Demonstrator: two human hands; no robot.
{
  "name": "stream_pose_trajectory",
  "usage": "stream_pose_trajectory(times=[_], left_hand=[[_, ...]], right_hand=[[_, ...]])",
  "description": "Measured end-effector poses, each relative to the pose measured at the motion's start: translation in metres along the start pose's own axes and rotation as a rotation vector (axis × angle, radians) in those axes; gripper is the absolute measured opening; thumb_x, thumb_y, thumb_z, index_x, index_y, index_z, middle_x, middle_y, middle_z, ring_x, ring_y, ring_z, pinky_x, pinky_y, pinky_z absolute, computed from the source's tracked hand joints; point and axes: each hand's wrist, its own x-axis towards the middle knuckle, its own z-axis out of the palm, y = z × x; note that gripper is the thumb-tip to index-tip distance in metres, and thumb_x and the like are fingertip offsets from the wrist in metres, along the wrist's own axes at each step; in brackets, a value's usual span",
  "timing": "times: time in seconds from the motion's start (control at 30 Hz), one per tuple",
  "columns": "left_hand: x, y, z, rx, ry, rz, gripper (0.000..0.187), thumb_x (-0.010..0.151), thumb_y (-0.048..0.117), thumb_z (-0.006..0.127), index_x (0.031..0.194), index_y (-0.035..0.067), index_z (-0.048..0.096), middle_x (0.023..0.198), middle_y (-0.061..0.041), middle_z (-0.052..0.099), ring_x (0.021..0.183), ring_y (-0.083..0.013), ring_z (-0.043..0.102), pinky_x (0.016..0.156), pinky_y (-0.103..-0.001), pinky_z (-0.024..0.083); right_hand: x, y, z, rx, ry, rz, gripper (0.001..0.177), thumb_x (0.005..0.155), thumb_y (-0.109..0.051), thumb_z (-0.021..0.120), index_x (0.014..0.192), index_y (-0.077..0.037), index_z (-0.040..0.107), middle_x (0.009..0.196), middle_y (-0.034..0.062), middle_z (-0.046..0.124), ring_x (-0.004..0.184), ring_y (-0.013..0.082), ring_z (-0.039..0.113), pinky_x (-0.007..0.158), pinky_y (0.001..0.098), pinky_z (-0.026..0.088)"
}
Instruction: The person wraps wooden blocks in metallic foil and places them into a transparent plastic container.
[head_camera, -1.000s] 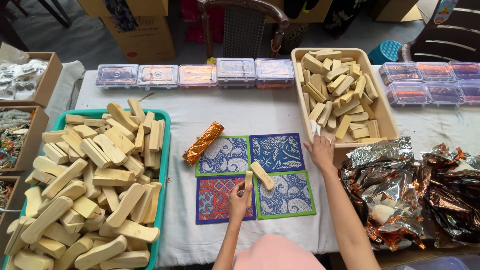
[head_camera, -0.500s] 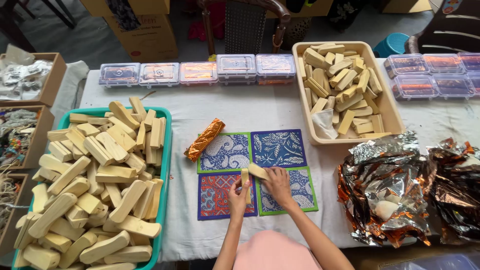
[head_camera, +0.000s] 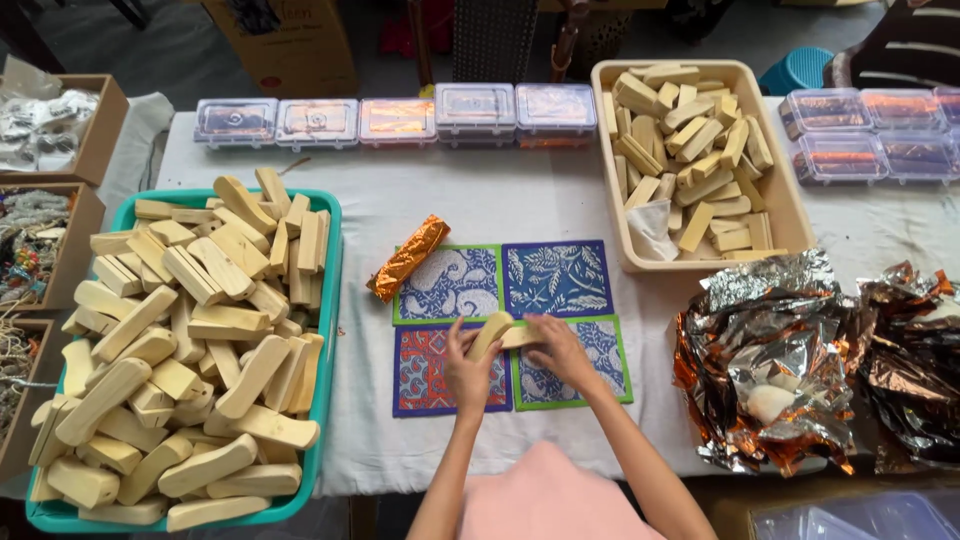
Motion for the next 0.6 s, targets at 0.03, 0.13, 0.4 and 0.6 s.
stream_pose_trajectory(times=[0.03, 0.13, 0.4, 0.6], left_hand=[[0.003, 0.008, 0.002, 0.002, -0.004, -0.002, 0.075, 0.078, 0.022, 0.085, 0.144, 0.009, 0.052, 0.114, -0.007, 0.076, 0.103, -0.0172, 0.074, 0.089, -0.032, 0.059], [0.016, 0.029, 0.013, 0.172, -0.156, 0.118, 0.083, 0.075, 0.019, 0.088, 0.147, 0.015, 0.047, 0.109, -0.003, 0.078, 0.097, -0.0187, 0.075, 0.084, -0.034, 0.058], [0.035, -0.009, 0.042, 0.437, -0.436, 0.745, 0.091, 0.07, 0.01, 0.087, 0.152, 0.017, 0.047, 0.101, -0.006, 0.075, 0.095, -0.0266, 0.072, 0.098, -0.043, 0.055], [0.036, -0.01, 0.042, 0.455, -0.486, 0.667, 0.09, 0.072, 0.012, 0.089, 0.15, 0.015, 0.046, 0.1, -0.007, 0.074, 0.096, -0.0284, 0.071, 0.101, -0.042, 0.051]], right_hand=[[-0.004, 0.002, -0.001, 0.001, 0.001, 0.005, 0.077, 0.073, -0.015, 0.083, 0.144, -0.015, 0.053, 0.138, 0.0124, 0.059, 0.132, 0.0339, 0.049, 0.11, 0.047, 0.039], [-0.011, 0.019, -0.002, 0.191, 0.126, 0.22, 0.063, 0.09, -0.016, 0.075, 0.148, -0.015, 0.051, 0.141, 0.0125, 0.059, 0.129, 0.0263, 0.058, 0.108, 0.0396, 0.048], [-0.041, 0.094, 0.015, 0.765, 0.324, 0.477, 0.047, 0.098, -0.014, 0.064, 0.144, -0.007, 0.056, 0.133, 0.0081, 0.067, 0.123, 0.0171, 0.063, 0.104, 0.0314, 0.051], [-0.017, 0.018, -0.021, 0.284, 0.262, 0.311, 0.061, 0.081, -0.015, 0.082, 0.137, -0.01, 0.06, 0.137, 0.0089, 0.061, 0.123, 0.0214, 0.059, 0.097, 0.0346, 0.052]])
